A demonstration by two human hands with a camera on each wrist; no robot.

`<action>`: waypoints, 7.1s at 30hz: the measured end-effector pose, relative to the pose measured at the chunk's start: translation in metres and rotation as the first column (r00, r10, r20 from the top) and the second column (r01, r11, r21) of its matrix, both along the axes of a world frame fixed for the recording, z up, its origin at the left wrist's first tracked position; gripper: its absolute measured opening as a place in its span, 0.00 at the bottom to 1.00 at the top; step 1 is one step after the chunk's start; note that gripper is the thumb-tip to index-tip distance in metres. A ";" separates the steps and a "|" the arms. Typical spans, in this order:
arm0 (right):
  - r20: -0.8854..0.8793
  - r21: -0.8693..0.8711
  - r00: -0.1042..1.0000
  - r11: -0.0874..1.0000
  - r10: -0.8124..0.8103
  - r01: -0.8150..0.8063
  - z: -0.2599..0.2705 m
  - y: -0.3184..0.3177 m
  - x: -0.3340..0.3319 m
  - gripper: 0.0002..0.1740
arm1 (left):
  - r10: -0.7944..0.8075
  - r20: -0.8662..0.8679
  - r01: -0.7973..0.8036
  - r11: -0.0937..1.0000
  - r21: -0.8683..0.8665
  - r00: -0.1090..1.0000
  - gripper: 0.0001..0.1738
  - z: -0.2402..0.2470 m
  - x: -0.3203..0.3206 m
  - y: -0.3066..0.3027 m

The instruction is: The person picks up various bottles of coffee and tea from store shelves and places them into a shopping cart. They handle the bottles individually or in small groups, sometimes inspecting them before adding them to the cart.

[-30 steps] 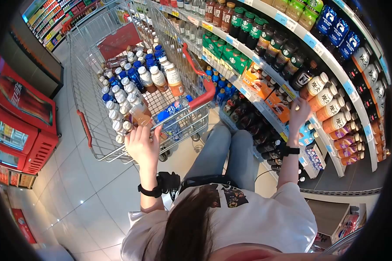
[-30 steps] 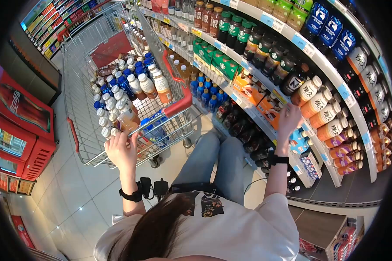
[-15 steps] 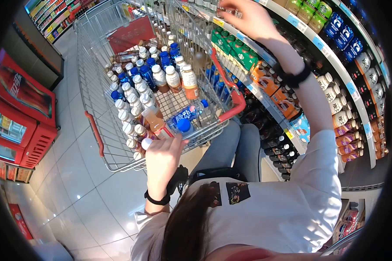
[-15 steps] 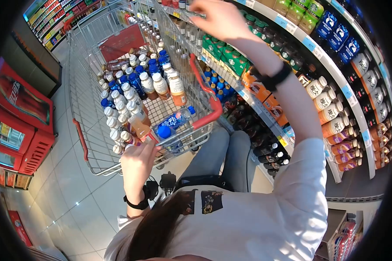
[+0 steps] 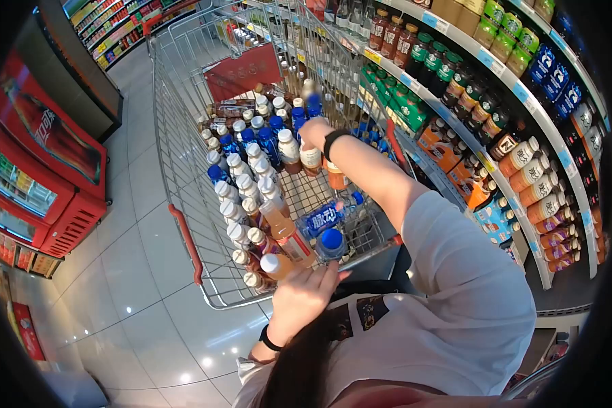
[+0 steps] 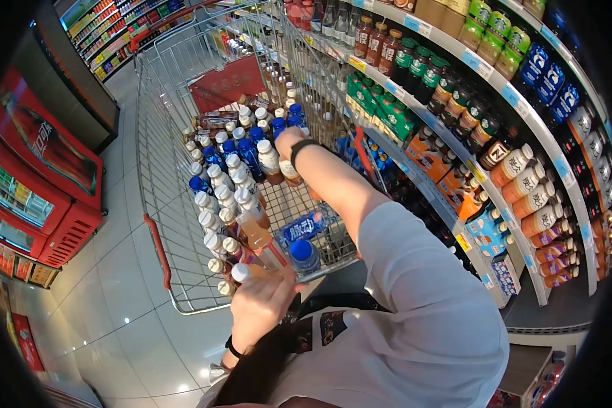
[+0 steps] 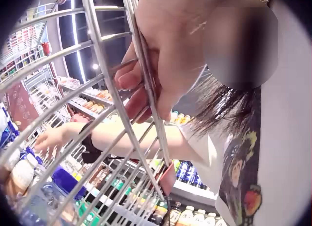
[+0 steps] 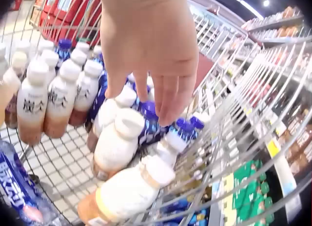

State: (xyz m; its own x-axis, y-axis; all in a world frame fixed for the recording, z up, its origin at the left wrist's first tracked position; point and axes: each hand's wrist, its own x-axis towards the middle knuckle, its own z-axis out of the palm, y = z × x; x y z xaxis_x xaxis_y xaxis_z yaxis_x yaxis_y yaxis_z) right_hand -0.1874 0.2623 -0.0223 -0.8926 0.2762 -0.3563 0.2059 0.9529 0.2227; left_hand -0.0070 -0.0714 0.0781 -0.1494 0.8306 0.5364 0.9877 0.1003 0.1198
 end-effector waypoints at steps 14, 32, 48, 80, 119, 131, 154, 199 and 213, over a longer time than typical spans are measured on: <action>-0.400 -0.067 0.895 0.967 0.199 -0.245 0.085 -0.053 0.012 0.15 | 0.005 0.114 -0.008 1.000 0.028 0.993 0.11 -0.004 0.003 0.001; -0.706 -0.005 0.656 0.924 0.267 -0.382 0.368 0.017 0.364 0.18 | 0.122 0.094 -0.126 0.991 0.041 0.988 0.06 -0.002 0.013 0.011; -0.476 -0.079 0.814 0.938 -0.332 0.337 0.244 0.107 0.608 0.22 | 0.149 0.109 -0.154 0.987 0.035 0.983 0.07 -0.007 0.019 0.015; -0.503 -0.166 0.726 0.877 -0.469 0.452 0.181 0.217 0.616 0.22 | 0.176 0.100 -0.178 0.984 0.010 0.979 0.06 -0.004 0.020 0.019; -0.489 0.591 0.813 0.565 -0.316 0.576 0.131 0.188 0.578 0.35 | 0.174 0.066 -0.174 0.985 -0.006 0.983 0.09 -0.008 0.016 0.017; -0.409 0.425 0.786 0.859 0.463 -0.285 0.203 0.007 0.246 0.36 | 0.098 0.104 -0.106 0.991 0.078 0.990 0.10 -0.003 0.012 0.013; 0.472 0.279 0.871 0.960 -0.135 -0.002 -0.045 0.013 0.015 0.17 | 0.073 0.035 -0.075 0.996 0.041 0.997 0.14 -0.010 0.005 -0.005; -0.740 -0.441 0.148 0.639 -0.657 0.630 0.203 0.139 0.570 0.30 | 0.138 0.136 -0.148 0.987 0.064 0.981 0.08 -0.012 0.018 0.017; -0.758 -0.044 0.216 0.378 -0.616 0.925 0.163 0.197 0.581 0.41 | 0.182 0.088 -0.188 0.980 0.062 0.979 0.08 -0.019 0.013 0.020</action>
